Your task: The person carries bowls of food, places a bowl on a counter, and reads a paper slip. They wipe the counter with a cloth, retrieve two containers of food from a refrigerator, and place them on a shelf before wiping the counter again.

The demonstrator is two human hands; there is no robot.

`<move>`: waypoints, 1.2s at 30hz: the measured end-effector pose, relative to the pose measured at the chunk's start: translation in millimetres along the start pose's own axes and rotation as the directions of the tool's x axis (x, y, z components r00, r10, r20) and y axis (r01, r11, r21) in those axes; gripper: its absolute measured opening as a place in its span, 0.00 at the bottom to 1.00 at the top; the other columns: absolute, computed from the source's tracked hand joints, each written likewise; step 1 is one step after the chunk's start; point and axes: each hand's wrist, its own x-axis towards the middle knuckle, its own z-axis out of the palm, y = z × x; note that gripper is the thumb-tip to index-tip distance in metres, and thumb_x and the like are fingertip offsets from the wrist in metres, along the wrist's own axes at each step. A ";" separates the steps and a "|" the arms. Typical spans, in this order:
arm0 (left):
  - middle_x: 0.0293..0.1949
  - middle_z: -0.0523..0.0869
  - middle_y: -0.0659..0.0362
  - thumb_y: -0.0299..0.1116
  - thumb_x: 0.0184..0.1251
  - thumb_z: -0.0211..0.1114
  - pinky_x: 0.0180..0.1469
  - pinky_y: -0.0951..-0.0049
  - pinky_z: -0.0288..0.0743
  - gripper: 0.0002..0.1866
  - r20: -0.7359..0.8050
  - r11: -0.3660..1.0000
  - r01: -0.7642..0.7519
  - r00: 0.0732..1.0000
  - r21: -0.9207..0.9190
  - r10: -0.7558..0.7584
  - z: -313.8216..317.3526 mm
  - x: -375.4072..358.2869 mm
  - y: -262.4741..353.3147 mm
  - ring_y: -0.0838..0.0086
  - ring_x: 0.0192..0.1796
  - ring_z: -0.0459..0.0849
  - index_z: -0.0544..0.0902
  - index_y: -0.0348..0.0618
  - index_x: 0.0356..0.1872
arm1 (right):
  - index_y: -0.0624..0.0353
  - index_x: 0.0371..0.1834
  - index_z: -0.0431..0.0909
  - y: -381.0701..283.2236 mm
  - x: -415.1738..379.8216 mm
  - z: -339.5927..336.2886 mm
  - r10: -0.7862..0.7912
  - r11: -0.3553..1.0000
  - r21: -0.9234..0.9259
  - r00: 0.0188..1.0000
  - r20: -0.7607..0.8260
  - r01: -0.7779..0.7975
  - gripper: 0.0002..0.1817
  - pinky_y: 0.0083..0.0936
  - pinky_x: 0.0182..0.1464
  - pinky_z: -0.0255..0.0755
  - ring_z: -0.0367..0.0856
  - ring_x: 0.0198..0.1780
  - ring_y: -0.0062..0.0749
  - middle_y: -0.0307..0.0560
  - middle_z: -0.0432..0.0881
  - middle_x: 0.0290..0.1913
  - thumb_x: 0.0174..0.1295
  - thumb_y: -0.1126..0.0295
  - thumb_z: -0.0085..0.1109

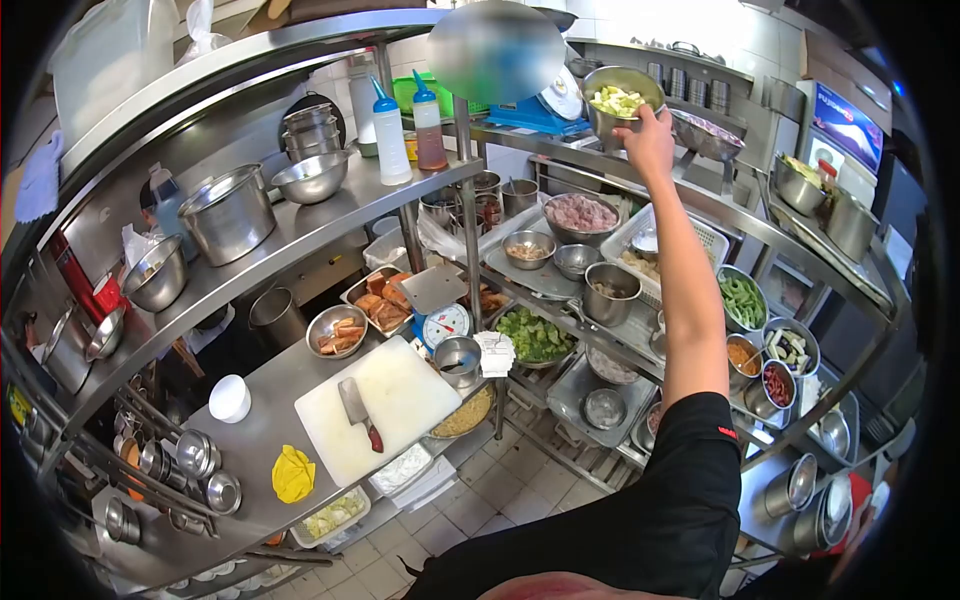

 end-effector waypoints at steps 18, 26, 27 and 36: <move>0.37 0.85 0.53 0.36 0.48 0.61 0.49 0.66 0.76 0.13 -0.022 0.938 -0.336 0.941 0.085 0.339 -21.0 43.0 -16.6 0.63 0.43 0.83 0.84 0.44 0.36 | 0.56 0.62 0.67 -8.8 37.0 16.4 0.211 0.940 -0.325 0.929 0.304 -0.107 0.43 0.42 0.60 0.67 0.70 0.62 0.50 0.58 0.72 0.60 0.45 0.44 0.67; 0.41 0.83 0.50 0.38 0.58 0.55 0.50 0.58 0.74 0.12 -0.012 0.772 -0.247 0.949 0.585 0.314 15.6 -25.5 -21.4 0.56 0.47 0.80 0.84 0.44 0.32 | 0.68 0.61 0.62 98.8 84.4 92.0 -0.262 0.843 -0.375 0.903 0.340 0.386 0.40 0.38 0.57 0.67 0.71 0.58 0.49 0.67 0.71 0.56 0.54 0.47 0.58; 0.39 0.84 0.49 0.37 0.56 0.56 0.48 0.58 0.75 0.11 0.098 0.599 -0.282 0.942 0.750 0.321 23.7 -13.9 -48.8 0.56 0.46 0.81 0.84 0.44 0.31 | 0.68 0.59 0.64 57.9 60.1 62.9 -0.241 0.949 -0.164 0.953 0.183 0.271 0.36 0.36 0.57 0.67 0.72 0.58 0.47 0.65 0.72 0.55 0.57 0.49 0.56; 0.44 0.83 0.49 0.39 0.59 0.53 0.52 0.59 0.73 0.16 -0.094 0.811 0.006 0.994 0.586 0.060 33.3 -103.6 -70.9 0.55 0.49 0.80 0.84 0.44 0.41 | 0.67 0.39 0.78 -193.3 -240.3 -41.6 -0.784 0.291 0.956 0.578 0.227 0.019 0.12 0.30 0.51 0.69 0.78 0.44 0.38 0.52 0.81 0.39 0.58 0.69 0.55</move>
